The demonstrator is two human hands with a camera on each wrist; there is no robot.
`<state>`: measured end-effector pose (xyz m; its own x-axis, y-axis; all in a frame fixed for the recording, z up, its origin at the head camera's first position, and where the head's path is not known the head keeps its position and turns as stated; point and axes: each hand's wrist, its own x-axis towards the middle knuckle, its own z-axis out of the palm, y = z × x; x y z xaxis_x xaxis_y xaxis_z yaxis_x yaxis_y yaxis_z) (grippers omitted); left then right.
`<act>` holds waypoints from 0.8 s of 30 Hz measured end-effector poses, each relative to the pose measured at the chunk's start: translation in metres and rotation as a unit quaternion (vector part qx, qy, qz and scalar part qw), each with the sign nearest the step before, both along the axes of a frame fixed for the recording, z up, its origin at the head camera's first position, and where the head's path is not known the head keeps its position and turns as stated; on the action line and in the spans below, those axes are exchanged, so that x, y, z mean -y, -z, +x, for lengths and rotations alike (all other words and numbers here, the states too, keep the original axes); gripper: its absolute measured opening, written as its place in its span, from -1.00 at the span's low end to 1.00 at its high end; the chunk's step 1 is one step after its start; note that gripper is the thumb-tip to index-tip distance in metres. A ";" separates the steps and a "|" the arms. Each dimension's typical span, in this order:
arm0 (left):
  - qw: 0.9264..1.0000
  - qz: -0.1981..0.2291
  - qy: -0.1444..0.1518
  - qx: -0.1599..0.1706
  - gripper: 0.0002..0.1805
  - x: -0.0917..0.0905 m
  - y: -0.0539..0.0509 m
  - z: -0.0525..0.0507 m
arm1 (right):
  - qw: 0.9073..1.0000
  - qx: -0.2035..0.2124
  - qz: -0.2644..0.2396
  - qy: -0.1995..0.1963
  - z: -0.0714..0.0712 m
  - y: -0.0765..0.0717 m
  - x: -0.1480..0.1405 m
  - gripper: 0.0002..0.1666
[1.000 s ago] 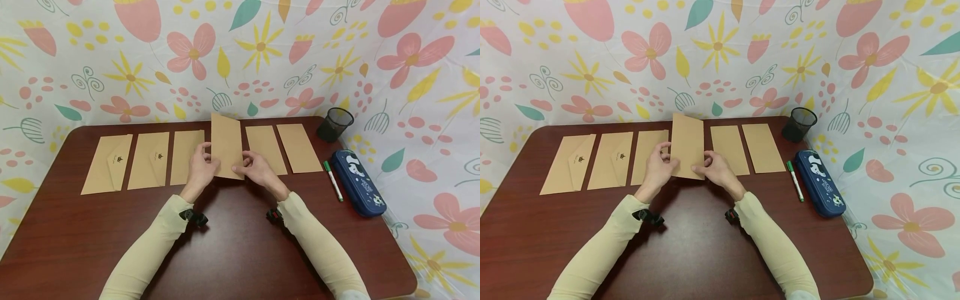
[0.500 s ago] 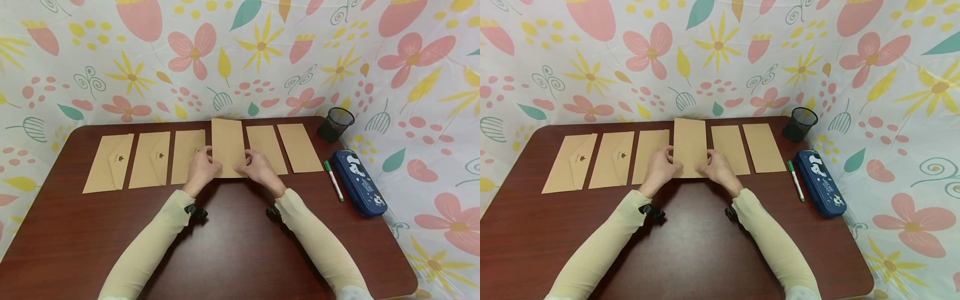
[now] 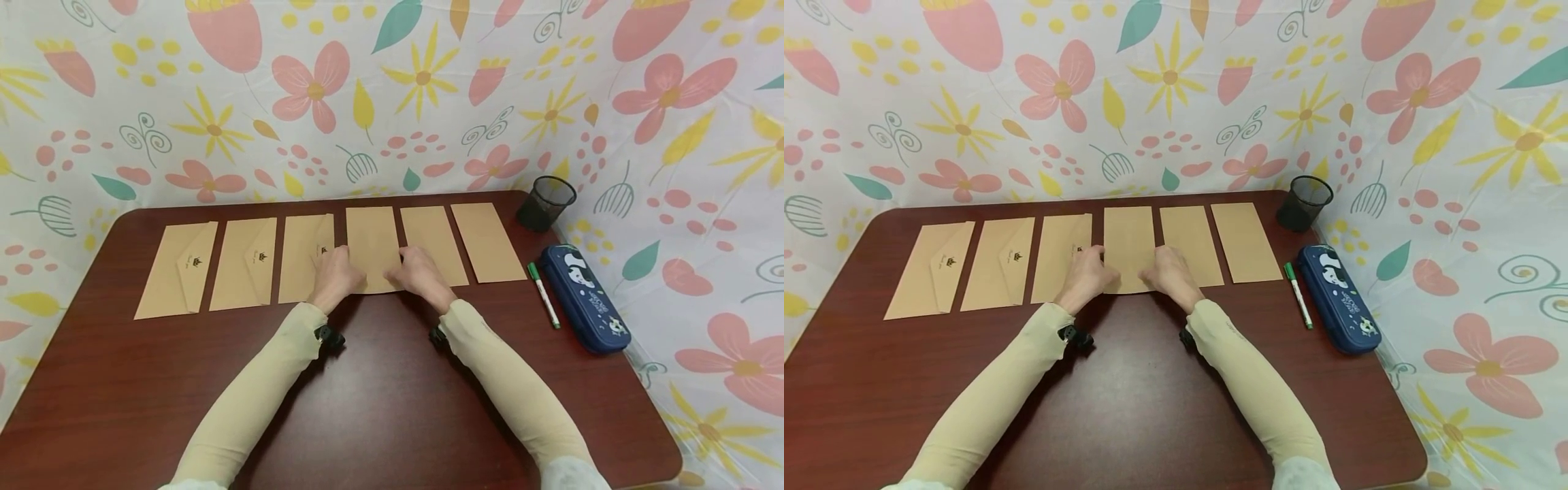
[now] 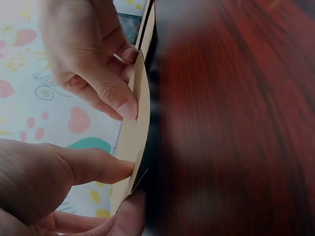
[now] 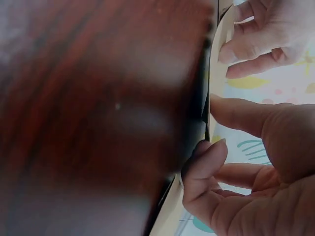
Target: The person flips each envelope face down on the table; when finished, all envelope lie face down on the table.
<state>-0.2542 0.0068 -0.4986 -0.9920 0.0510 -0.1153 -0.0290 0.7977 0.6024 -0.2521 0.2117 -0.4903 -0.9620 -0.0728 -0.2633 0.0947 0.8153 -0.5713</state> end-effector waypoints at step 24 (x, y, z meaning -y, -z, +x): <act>0.995 -0.083 0.044 -0.019 -0.73 -0.004 0.004 -0.006 | 0.996 -0.050 0.069 -0.010 -0.007 0.018 0.010 -0.71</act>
<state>-0.2605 0.0109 -0.5027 -0.9884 0.1210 -0.0915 0.0655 0.8843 0.4622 -0.2596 0.2017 -0.5079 -0.9826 -0.0619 -0.1752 0.0258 0.8881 -0.4589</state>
